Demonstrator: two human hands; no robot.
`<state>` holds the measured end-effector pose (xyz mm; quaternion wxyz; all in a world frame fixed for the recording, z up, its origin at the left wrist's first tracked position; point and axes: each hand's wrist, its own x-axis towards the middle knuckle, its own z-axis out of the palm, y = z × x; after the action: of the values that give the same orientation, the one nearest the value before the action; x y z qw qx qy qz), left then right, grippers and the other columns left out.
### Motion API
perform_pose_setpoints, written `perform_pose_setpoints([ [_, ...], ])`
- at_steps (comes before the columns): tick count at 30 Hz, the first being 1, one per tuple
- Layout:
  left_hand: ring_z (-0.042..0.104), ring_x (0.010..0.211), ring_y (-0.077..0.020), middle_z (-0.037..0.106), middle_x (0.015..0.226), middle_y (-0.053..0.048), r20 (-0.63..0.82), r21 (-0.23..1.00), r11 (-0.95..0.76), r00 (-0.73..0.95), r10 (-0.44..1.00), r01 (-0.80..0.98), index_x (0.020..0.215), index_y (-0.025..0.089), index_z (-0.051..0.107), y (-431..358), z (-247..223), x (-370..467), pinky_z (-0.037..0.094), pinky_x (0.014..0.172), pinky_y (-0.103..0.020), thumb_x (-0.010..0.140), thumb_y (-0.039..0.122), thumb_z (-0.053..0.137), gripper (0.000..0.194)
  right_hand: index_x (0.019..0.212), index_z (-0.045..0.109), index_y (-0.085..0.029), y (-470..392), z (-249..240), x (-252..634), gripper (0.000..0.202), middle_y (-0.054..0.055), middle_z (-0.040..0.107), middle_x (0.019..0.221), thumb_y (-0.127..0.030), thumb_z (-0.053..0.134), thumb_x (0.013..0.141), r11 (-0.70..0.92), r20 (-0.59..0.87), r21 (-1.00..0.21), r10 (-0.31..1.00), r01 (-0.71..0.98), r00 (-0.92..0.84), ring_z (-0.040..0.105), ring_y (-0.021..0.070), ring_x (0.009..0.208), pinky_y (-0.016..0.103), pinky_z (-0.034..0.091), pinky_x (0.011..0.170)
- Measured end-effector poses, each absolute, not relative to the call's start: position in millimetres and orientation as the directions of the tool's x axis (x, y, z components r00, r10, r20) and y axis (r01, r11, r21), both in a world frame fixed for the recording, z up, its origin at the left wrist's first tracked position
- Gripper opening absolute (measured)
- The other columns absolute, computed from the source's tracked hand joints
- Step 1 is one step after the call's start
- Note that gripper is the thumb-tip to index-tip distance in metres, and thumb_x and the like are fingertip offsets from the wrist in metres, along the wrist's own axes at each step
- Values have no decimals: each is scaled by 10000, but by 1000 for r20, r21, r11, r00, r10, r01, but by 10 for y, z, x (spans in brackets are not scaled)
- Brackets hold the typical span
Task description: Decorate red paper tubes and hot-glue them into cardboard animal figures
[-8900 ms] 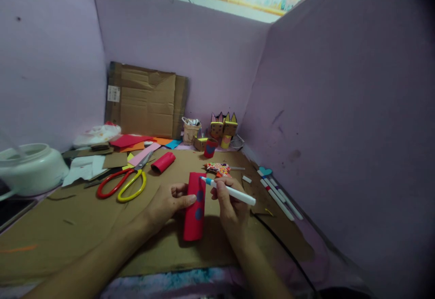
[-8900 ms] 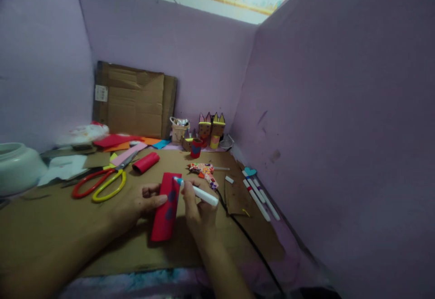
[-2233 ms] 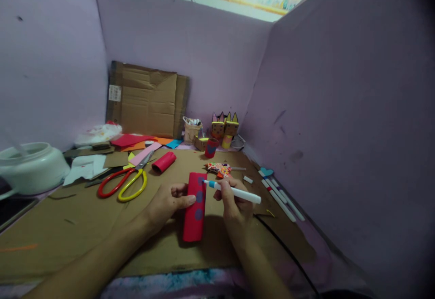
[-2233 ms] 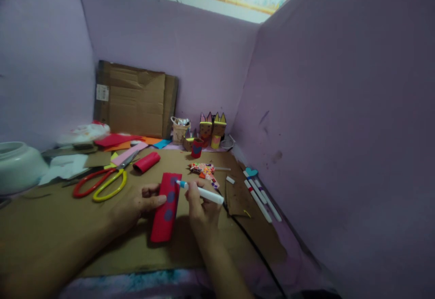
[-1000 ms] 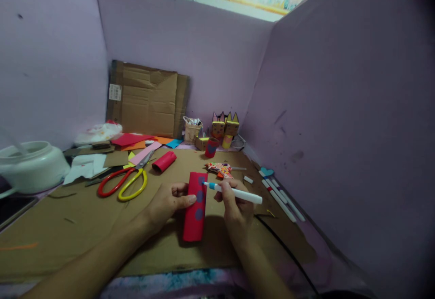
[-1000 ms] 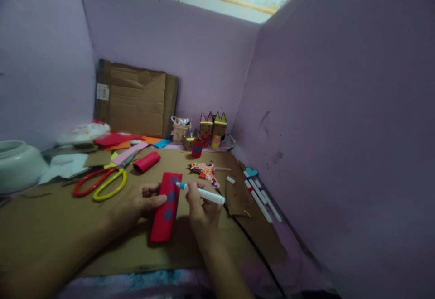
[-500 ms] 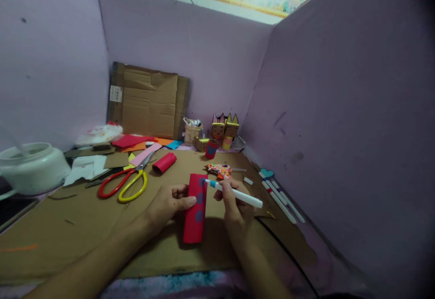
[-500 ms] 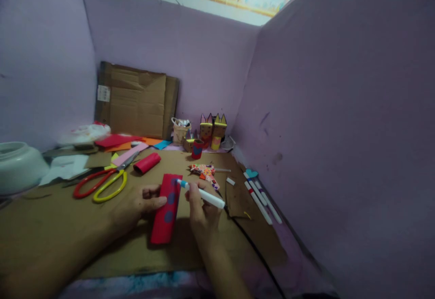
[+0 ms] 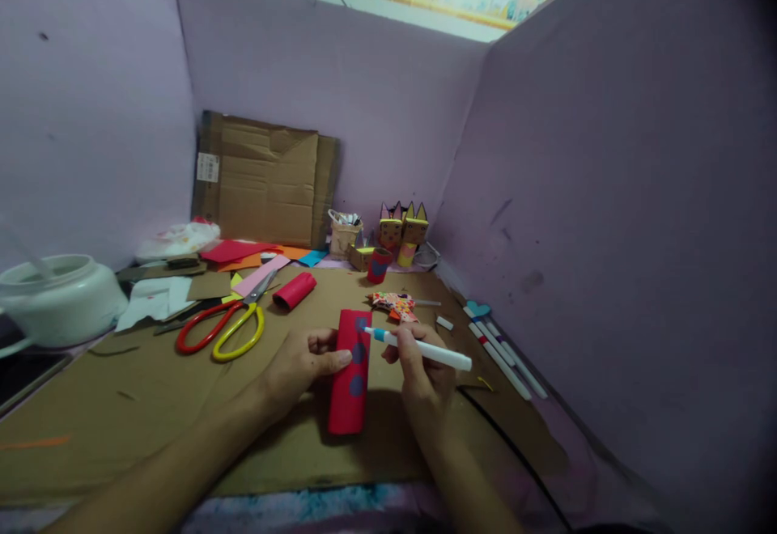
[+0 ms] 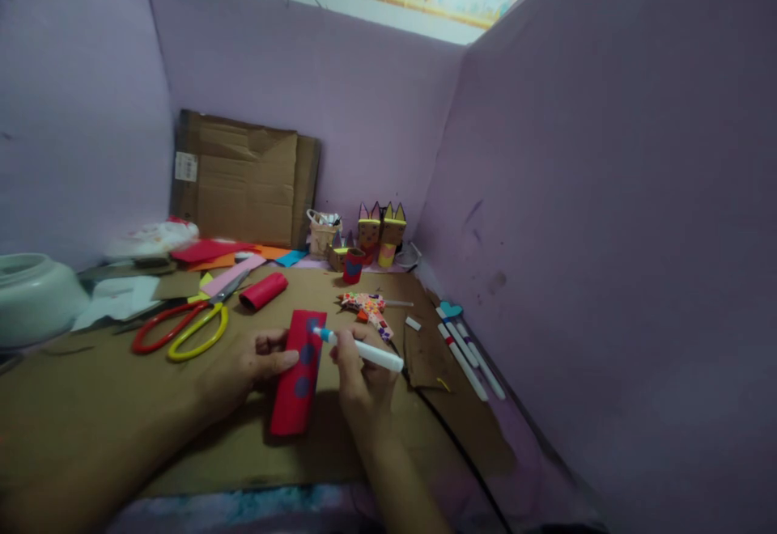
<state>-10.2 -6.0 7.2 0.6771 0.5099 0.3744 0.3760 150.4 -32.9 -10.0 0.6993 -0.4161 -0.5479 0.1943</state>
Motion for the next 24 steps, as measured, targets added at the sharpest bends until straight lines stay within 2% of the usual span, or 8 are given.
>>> perform_pose_setpoints([
  [4, 608, 649, -167, 691, 745, -56, -143, 969, 212, 420, 896, -123, 854, 111, 684, -70, 79, -97, 478, 627, -269, 539, 364, 818, 426, 715, 600, -179, -327, -91, 1502, 258, -29, 551, 567, -347, 513, 891, 616, 622, -772, 682, 157, 386, 525, 118, 536, 239, 412, 526],
  [11, 600, 621, -160, 683, 706, -47, -131, 973, 197, 414, 901, -121, 839, 110, 690, -60, 91, -97, 464, 595, -254, 529, 366, 824, 424, 695, 609, -170, -335, -80, 1514, 281, -12, 568, 588, -354, 510, 884, 541, 596, -803, 742, 252, 307, 539, 125, 545, 257, 417, 546],
  [14, 605, 632, -164, 690, 730, -52, -136, 971, 204, 420, 898, -123, 836, 116, 687, -58, 80, -98, 470, 608, -260, 534, 361, 821, 412, 695, 607, -168, -358, -65, 1514, 284, -9, 575, 586, -347, 500, 888, 542, 588, -809, 757, 229, 286, 537, 125, 529, 254, 413, 525],
  [18, 608, 651, -166, 694, 750, -48, -141, 966, 217, 422, 896, -138, 834, 124, 690, -63, 78, -94, 482, 634, -270, 534, 342, 822, 394, 722, 610, -175, -340, -79, 1506, 260, -20, 562, 575, -346, 505, 888, 584, 615, -786, 702, 203, 360, 540, 127, 556, 249, 421, 545],
  [24, 574, 607, -140, 675, 697, -31, -133, 971, 205, 427, 895, -127, 830, 118, 688, -60, 100, -91, 453, 580, -238, 514, 372, 826, 429, 713, 621, -175, -315, -119, 1508, 252, -21, 569, 576, -343, 526, 876, 559, 599, -800, 733, 217, 323, 531, 117, 523, 243, 407, 514],
])
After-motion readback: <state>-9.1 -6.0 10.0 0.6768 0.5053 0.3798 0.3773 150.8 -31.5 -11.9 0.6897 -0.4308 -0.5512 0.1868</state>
